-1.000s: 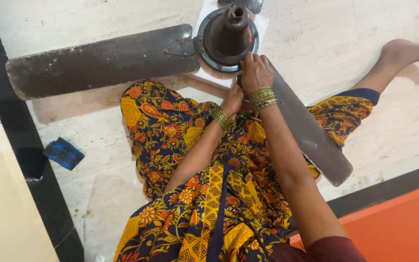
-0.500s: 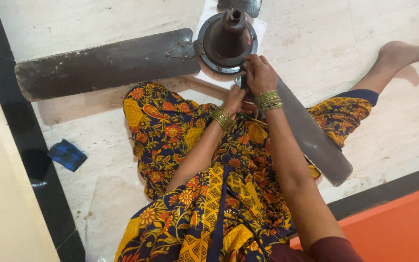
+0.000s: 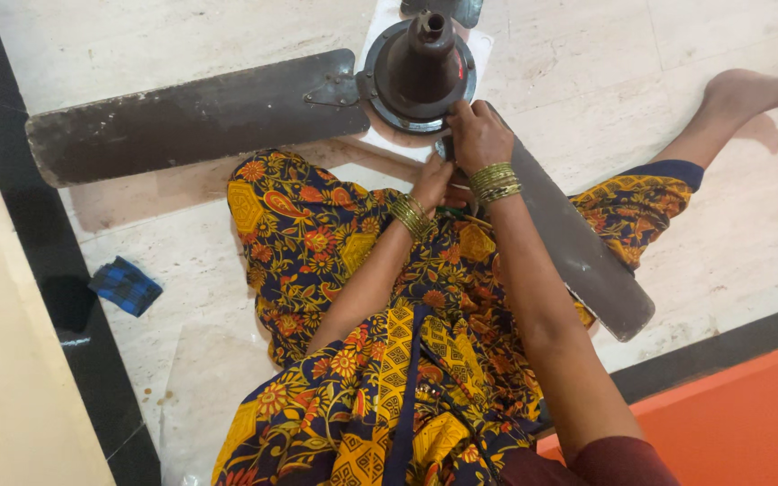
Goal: The person sits on the floor and uses a screwdriver to tighten screws on the central hub of a ceiling fan lying on the floor. They rotate the fan blades to access different screw locations and continue tightening them.
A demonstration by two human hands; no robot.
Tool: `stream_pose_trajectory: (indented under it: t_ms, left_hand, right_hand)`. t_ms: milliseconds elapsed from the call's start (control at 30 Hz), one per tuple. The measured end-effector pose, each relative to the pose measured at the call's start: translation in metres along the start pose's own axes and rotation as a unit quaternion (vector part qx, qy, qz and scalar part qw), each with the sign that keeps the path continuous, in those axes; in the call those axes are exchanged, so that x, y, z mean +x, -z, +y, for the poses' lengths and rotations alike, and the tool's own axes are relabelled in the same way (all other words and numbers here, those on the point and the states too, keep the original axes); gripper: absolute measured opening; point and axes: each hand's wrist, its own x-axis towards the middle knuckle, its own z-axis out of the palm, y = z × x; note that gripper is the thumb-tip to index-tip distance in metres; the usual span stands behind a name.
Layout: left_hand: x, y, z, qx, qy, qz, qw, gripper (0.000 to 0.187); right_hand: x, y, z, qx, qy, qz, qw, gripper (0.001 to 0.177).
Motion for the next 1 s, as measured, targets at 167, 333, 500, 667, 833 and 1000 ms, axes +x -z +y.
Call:
stream_pose_trajectory:
  t_ms: [167,333,500,667,833,1000]
  left_hand:
    - [-0.002,-0.004,0.001,0.009,0.005,0.022,1.0,0.034]
    - [-0.017,0.004,0.012,0.106,0.023,0.026,0.994,0.049]
    - [-0.075,0.056,0.034,0.33,-0.061,0.089,0.938,0.056]
    - [-0.135,0.094,0.064,0.36,-0.152,0.167,0.905,0.044]
    - [-0.137,0.093,0.071,0.332,-0.195,0.153,0.91,0.039]
    - [-0.116,0.074,0.064,0.438,-0.179,0.197,0.859,0.035]
  right_hand:
    - [0.001,0.019,-0.019,-0.044,-0.007,0.016,0.999,0.027]
    - [-0.055,0.045,-0.03,0.162,0.01,0.087,0.983,0.021]
    - [-0.134,0.033,-0.036,0.123,0.05,-0.008,0.991,0.011]
    - [-0.155,-0.013,-0.033,0.03,0.023,-0.034,0.999,0.034]
    - [-0.156,-0.052,-0.022,0.009,-0.065,-0.097,0.993,0.046]
    - [-0.145,-0.073,-0.013,-0.029,-0.042,-0.051,0.997,0.045]
